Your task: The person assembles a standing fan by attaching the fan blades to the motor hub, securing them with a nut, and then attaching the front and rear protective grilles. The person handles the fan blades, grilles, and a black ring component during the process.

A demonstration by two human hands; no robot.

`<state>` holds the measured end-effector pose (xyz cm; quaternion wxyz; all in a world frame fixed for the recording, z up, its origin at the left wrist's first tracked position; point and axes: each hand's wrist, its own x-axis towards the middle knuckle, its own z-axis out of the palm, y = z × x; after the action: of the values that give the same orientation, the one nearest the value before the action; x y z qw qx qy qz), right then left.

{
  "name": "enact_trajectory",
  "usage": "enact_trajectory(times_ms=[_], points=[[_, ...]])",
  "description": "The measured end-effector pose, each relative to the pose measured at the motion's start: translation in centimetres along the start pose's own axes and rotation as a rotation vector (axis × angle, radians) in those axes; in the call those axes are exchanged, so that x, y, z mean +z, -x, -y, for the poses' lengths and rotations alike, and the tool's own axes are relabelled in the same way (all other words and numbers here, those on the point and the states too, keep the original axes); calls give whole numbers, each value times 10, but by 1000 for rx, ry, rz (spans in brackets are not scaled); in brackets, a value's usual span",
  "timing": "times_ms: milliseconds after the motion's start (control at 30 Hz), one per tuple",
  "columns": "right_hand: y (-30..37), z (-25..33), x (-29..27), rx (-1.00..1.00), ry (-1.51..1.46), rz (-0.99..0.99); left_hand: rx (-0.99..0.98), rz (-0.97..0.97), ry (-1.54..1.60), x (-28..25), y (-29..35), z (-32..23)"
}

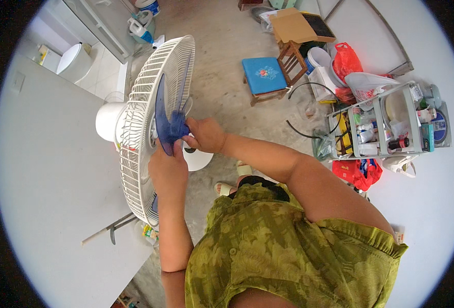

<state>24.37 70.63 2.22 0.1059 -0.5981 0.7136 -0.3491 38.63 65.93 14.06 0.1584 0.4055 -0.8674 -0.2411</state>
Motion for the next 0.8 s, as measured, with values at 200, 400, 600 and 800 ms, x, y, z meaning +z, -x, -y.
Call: enact_trajectory(times_ms=[200, 400, 600, 800], points=[[2, -2, 5, 6, -10, -35, -5, 19, -73, 3, 0, 0], [4, -9, 20, 17, -65, -75, 29, 5, -82, 2, -1, -2], [4, -8, 17, 24, -196, -88, 16, 18, -115, 1, -4, -7], [3, -3, 17, -30, -210, -136, 35, -8, -128, 1, -2, -4]])
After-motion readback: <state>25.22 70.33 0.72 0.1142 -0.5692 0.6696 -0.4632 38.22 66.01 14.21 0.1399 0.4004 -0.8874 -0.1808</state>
